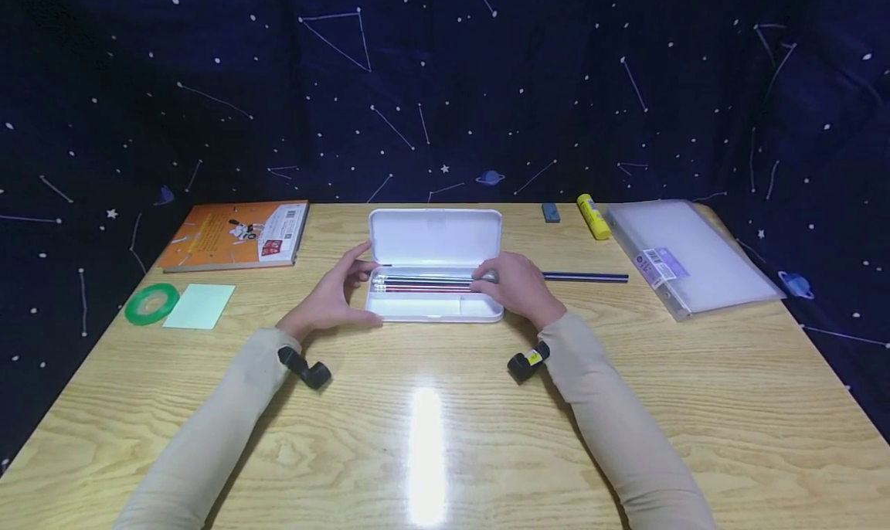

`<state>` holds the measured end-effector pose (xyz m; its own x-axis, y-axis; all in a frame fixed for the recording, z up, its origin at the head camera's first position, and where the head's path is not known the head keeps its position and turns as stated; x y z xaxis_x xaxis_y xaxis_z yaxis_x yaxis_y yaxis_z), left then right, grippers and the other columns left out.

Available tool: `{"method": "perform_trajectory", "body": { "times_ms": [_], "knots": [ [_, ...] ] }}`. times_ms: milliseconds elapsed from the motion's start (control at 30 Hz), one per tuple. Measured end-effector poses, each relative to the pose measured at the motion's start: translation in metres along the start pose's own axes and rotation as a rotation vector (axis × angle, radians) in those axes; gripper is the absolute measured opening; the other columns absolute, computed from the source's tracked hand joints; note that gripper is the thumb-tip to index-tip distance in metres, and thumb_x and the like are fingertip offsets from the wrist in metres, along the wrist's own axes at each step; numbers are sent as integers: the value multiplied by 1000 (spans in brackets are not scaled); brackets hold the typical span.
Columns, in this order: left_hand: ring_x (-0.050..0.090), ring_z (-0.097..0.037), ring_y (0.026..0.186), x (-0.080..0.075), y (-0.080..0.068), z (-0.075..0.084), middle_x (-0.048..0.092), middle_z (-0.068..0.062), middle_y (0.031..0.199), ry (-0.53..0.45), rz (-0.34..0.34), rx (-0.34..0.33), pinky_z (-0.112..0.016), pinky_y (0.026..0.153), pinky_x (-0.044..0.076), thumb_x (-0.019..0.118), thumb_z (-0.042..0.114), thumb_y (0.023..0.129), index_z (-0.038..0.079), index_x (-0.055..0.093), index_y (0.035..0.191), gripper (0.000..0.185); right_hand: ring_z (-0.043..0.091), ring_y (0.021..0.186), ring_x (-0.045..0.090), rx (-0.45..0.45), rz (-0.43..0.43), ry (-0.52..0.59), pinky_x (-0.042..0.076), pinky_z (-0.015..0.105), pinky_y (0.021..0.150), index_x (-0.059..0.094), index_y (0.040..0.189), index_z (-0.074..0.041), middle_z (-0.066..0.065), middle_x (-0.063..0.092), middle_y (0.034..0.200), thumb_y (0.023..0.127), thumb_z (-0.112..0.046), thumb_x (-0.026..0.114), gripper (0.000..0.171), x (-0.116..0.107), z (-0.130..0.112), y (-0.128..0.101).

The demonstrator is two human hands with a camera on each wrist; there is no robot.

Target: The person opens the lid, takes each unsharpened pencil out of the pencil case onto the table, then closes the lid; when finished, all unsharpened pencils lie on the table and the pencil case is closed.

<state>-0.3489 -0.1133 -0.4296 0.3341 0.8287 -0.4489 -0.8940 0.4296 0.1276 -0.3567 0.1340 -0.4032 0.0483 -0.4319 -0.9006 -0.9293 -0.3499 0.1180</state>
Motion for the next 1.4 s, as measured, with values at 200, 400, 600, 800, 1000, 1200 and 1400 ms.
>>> {"method": "perform_trajectory", "body": {
  "times_ms": [200,400,600,800,1000,1200,1400],
  "knots": [
    [46,-28,113,0,1,2,52,-11,137,-31,1,11,-41,100,37,93,7,54,22,21,153,123,19,70,47,-61,27,-52,36,31,65,77,98,-11,4,59,78,88,-25,71,18,-3,-8,-2],
    [46,-23,112,0,-1,1,53,-8,137,-12,8,6,-35,98,39,92,9,55,23,20,153,123,19,68,43,-93,111,-31,31,30,62,76,94,-12,3,52,75,87,-22,71,14,-11,-12,-6],
    [46,-23,111,1,-5,2,53,-9,136,3,0,9,-36,98,39,93,10,55,21,20,153,123,21,81,49,-64,131,-5,39,34,70,74,95,-10,5,56,89,90,-22,68,14,-11,-7,-10],
    [45,-30,114,5,-4,2,52,-12,138,-46,-10,13,-44,101,38,93,8,54,21,19,154,124,21,84,50,-80,188,19,41,36,73,74,93,-10,4,65,89,89,-18,69,10,-26,5,-18],
    [43,-38,117,7,-5,12,49,-21,140,-60,-19,2,-50,104,35,90,0,56,12,17,154,123,17,77,46,-128,244,35,37,32,68,74,91,-8,3,64,82,87,-13,70,7,-41,19,-33],
    [44,-32,116,4,-4,5,51,-14,139,-46,-10,-2,-46,104,37,92,6,55,19,18,154,124,16,75,48,-142,255,58,37,31,67,75,95,-7,2,65,82,85,-10,72,10,-46,31,-48],
    [46,-24,113,2,-1,1,52,-9,138,-18,-3,8,-39,101,39,93,9,54,22,19,153,124,14,73,44,-140,278,34,35,28,64,75,94,-8,1,63,81,86,-8,70,10,-54,45,-60]
  ]
}}
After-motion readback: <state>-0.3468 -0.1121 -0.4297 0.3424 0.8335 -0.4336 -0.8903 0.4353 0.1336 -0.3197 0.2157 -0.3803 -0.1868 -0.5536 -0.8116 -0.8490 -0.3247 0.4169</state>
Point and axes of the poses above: each hand's wrist, its own y-axis towards the middle knuckle, its own x-axis out of the palm, z = x × y, the point moved 10 cm from there along y, towards the middle knuckle
